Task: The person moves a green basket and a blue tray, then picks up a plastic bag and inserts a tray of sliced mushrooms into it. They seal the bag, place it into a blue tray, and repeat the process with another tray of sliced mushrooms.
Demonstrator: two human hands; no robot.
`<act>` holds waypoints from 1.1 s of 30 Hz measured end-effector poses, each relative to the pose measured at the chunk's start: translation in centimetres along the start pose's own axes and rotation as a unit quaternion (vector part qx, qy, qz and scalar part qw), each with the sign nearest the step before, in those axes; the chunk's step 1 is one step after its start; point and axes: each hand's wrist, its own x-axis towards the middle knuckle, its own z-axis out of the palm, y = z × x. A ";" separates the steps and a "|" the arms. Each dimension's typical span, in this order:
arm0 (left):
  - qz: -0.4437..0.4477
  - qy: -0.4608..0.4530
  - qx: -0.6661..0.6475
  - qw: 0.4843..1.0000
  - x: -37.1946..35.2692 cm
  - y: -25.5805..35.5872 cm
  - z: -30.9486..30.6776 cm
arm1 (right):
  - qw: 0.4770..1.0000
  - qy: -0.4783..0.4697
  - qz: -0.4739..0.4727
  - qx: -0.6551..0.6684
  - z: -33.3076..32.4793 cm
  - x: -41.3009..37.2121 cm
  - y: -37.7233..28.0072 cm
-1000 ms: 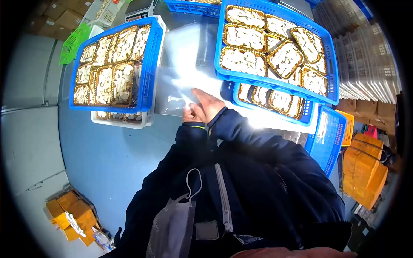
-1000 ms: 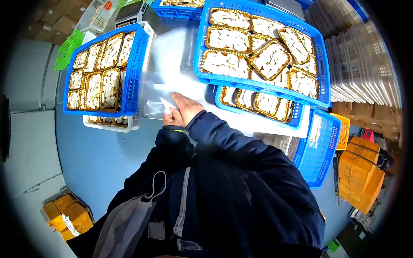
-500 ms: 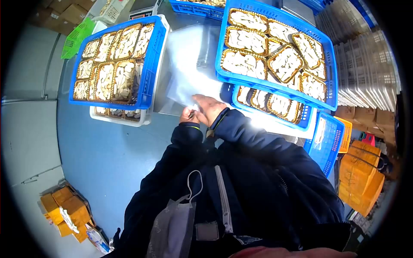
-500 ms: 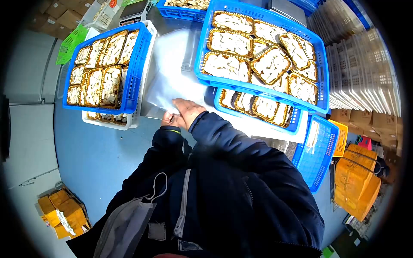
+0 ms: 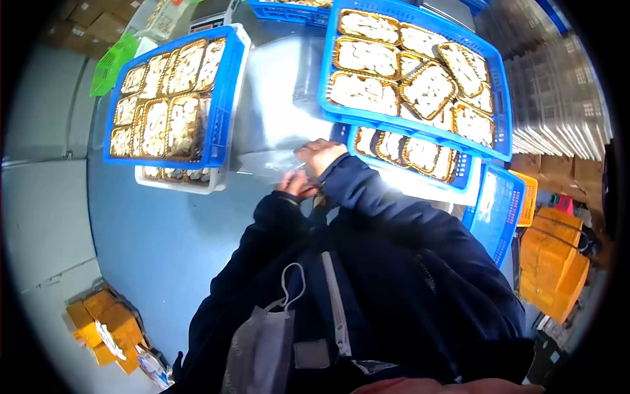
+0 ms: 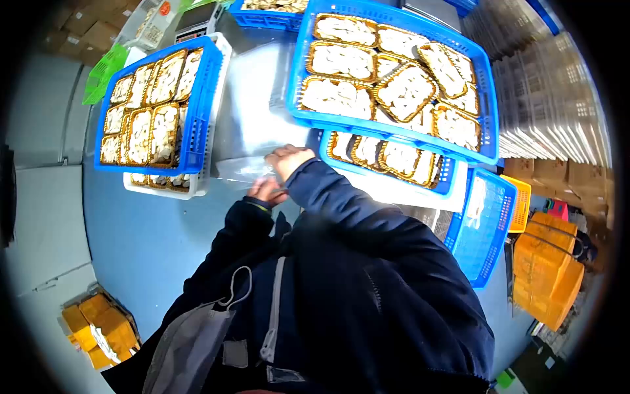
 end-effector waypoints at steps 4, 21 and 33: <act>0.279 0.229 0.226 0.905 -3.8 4.0 -1.0 | 0.996 -0.027 0.002 -0.087 0.5 -0.3 0.1; 0.451 0.245 0.657 0.553 -3.4 5.4 -5.2 | 0.987 0.153 -0.013 -0.048 0.8 -3.3 -0.5; 0.324 0.177 0.523 0.769 -4.9 9.2 -2.2 | 0.974 0.032 -0.152 0.165 0.0 -2.7 -6.0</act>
